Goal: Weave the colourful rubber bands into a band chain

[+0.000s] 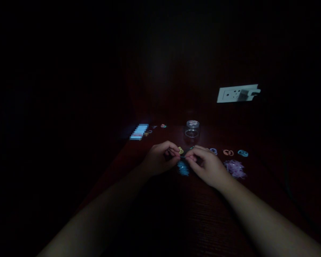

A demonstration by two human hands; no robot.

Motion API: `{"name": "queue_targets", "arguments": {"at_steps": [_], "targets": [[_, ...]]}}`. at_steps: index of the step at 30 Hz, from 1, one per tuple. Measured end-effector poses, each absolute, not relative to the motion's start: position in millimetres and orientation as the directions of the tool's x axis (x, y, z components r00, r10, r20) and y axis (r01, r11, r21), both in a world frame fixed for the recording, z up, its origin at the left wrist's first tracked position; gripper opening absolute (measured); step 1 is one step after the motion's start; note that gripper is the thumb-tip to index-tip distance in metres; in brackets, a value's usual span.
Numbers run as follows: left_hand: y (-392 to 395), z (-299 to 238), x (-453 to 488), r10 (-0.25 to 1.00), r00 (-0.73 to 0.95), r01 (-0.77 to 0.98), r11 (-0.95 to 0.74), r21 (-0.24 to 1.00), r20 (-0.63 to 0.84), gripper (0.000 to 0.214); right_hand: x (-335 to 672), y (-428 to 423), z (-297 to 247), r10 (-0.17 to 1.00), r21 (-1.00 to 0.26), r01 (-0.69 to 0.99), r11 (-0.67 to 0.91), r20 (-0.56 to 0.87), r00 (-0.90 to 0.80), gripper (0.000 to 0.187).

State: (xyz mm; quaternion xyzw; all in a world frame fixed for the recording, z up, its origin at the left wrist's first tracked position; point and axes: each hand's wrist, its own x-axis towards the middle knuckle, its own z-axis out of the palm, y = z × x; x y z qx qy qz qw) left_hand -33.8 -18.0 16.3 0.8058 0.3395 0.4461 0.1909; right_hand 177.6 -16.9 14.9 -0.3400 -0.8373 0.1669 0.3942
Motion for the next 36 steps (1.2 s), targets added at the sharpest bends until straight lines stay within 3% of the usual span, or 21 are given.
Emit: {"name": "queue_targets", "arguments": {"at_steps": [18, 36], "targets": [[-22.8, 18.4, -33.5, 0.718, 0.415, 0.335, -0.692, 0.639, 0.56, 0.029, 176.6, -17.7, 15.6, 0.686, -0.526, 0.439, 0.728, 0.557, -0.469, 0.015], [-16.4, 13.3, -36.7, 0.684, 0.406, 0.366, -0.729, 0.579, 0.605, 0.021, 180.8, -14.7, 14.3, 0.7, -0.518, 0.472, 0.714, 0.546, -0.46, 0.015]]}}
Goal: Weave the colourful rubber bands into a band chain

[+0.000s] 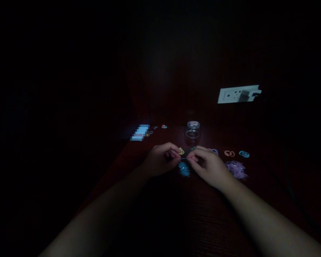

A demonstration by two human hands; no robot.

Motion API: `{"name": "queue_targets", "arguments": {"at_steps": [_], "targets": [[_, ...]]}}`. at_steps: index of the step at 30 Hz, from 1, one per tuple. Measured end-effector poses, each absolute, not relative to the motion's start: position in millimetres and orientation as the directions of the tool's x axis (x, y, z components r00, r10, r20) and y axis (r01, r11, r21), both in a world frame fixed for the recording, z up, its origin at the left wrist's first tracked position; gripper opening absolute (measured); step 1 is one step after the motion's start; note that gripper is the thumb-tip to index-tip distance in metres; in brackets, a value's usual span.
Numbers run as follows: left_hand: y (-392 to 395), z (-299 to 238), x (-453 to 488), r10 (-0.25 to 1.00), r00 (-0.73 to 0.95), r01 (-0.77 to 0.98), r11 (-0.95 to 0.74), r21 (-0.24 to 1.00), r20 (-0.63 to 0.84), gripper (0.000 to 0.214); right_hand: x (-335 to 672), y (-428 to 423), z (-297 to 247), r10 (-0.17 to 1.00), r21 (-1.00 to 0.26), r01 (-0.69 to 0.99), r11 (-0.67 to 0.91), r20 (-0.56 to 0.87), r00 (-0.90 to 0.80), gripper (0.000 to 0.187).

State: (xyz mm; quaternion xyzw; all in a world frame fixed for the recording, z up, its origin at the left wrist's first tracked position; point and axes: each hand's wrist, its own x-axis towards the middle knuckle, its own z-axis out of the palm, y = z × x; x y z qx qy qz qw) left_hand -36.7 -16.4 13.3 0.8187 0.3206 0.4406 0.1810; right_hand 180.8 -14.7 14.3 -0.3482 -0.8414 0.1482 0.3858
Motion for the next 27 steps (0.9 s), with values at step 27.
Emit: {"name": "queue_targets", "arguments": {"at_steps": [27], "targets": [[-15.3, 13.5, -37.6, 0.687, 0.457, 0.388, -0.726, 0.568, 0.566, 0.021, 178.8, -16.3, 17.1, 0.68, -0.498, 0.465, 0.732, 0.505, -0.531, 0.018]]}}
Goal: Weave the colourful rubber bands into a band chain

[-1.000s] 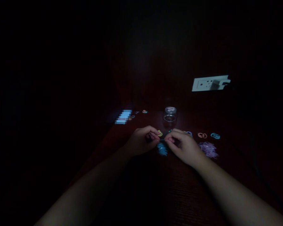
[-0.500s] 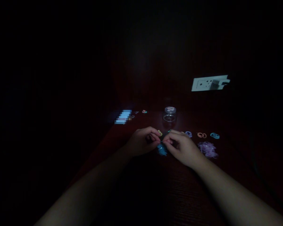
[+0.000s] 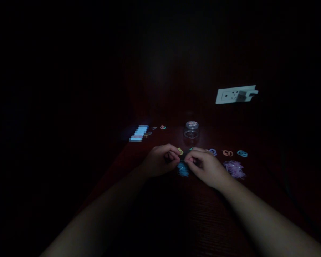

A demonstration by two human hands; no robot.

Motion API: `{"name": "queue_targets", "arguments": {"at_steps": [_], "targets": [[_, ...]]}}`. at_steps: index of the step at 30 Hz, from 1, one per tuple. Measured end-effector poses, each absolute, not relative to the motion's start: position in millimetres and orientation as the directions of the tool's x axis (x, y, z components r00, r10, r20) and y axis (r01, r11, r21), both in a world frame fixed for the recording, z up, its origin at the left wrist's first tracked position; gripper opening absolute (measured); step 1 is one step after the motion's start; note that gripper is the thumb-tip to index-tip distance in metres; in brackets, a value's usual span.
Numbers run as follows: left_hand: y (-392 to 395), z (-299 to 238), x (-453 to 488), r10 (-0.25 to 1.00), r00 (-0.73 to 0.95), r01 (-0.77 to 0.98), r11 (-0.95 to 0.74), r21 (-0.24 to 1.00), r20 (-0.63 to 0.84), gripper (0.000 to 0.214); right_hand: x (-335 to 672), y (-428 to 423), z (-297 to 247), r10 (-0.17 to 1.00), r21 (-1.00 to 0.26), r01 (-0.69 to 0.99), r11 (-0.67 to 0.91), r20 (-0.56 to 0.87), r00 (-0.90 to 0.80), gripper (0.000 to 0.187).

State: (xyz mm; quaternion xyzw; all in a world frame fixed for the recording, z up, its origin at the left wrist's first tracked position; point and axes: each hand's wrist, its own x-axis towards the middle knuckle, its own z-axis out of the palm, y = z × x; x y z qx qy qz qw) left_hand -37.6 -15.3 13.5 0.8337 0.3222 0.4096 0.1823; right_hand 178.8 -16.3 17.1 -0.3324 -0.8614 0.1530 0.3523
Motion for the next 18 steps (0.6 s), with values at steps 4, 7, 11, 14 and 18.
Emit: {"name": "queue_targets", "arguments": {"at_steps": [4, 7, 11, 14, 18], "targets": [[-14, 13, -39, 0.673, 0.464, 0.383, -0.739, 0.555, 0.576, 0.022, 178, -16, 18, 0.684, -0.507, 0.462, 0.728, 0.495, -0.535, 0.018], [-13, 14, -41, 0.666, 0.458, 0.381, -0.746, 0.546, 0.589, 0.021, 179, -15, 17, 0.691, -0.501, 0.477, 0.722, 0.487, -0.534, 0.017], [-12, 16, -45, 0.683, 0.411, 0.406, -0.731, 0.549, 0.604, 0.019, 181, -12, 12, 0.681, -0.459, 0.503, 0.732, 0.481, -0.552, 0.015], [-11, 16, -46, 0.698, 0.386, 0.402, -0.715, 0.571, 0.603, 0.018, 182, -9, 8, 0.663, -0.414, 0.517, 0.749, 0.465, -0.587, 0.013], [-11, 15, -45, 0.703, 0.385, 0.396, -0.711, 0.582, 0.597, 0.019, 182, -7, 4, 0.663, -0.366, 0.553, 0.749, 0.436, -0.609, 0.011]]}}
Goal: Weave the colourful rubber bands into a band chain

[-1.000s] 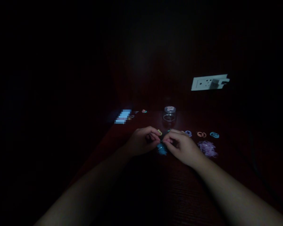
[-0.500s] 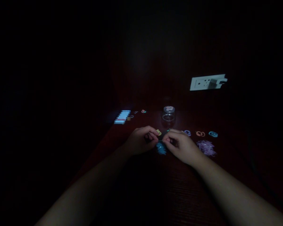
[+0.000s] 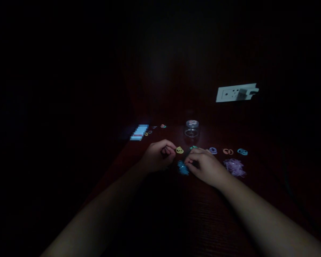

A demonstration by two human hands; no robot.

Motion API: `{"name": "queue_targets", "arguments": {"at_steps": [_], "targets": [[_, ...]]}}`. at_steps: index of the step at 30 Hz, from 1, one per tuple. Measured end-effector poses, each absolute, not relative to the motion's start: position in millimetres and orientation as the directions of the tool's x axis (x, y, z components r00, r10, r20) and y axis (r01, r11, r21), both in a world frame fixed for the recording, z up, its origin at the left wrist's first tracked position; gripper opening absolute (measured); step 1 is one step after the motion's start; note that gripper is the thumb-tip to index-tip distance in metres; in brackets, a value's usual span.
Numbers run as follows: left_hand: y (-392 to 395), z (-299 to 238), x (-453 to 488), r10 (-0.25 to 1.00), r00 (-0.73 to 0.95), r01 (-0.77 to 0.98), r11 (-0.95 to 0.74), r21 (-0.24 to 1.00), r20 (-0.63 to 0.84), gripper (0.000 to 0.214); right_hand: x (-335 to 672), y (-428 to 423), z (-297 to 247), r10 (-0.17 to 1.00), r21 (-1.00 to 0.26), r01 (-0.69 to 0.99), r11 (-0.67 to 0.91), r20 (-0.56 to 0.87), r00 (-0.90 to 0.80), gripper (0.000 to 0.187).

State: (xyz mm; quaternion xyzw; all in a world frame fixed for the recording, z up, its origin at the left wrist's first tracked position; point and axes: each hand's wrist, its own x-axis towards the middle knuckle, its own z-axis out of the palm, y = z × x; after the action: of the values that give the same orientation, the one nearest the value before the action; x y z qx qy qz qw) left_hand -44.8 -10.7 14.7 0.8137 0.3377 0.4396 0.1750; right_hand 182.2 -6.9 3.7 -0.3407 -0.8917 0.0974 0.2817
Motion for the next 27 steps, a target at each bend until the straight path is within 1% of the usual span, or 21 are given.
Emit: {"name": "queue_targets", "arguments": {"at_steps": [12, 15, 19, 20, 22, 23, 24, 27], "targets": [[-8, 12, -45, 0.734, 0.356, 0.423, -0.678, 0.601, 0.578, 0.019, 183, -6, 3, 0.665, -0.323, 0.583, 0.746, 0.399, -0.631, 0.011], [-3, 7, -48, 0.764, 0.299, 0.463, -0.64, 0.613, 0.572, 0.021, 184, -7, 4, 0.665, -0.32, 0.584, 0.746, 0.4, -0.63, 0.013], [12, 6, -64, 0.849, 0.142, 0.619, -0.478, 0.624, 0.509, 0.018, 184, -10, 10, 0.669, -0.305, 0.598, 0.742, 0.394, -0.629, 0.015], [17, 8, -71, 0.863, 0.101, 0.672, -0.426, 0.606, 0.494, 0.017, 183, -10, 11, 0.67, -0.3, 0.602, 0.74, 0.403, -0.623, 0.016], [32, 16, -86, 0.883, 0.022, 0.808, -0.293, 0.512, 0.47, 0.017, 183, -12, 14, 0.672, -0.298, 0.608, 0.736, 0.43, -0.603, 0.016], [42, 21, -94, 0.895, 0.004, 0.874, -0.22, 0.433, 0.446, 0.02, 183, -12, 15, 0.673, -0.3, 0.609, 0.734, 0.443, -0.593, 0.016], [52, 26, -102, 0.921, -0.013, 0.935, -0.127, 0.331, 0.39, 0.024, 182, -13, 15, 0.673, -0.303, 0.609, 0.733, 0.454, -0.584, 0.016], [87, 40, -123, 0.955, -0.061, 0.972, -0.01, 0.236, 0.291, 0.026, 181, -14, 15, 0.672, -0.306, 0.608, 0.733, 0.465, -0.576, 0.015]]}}
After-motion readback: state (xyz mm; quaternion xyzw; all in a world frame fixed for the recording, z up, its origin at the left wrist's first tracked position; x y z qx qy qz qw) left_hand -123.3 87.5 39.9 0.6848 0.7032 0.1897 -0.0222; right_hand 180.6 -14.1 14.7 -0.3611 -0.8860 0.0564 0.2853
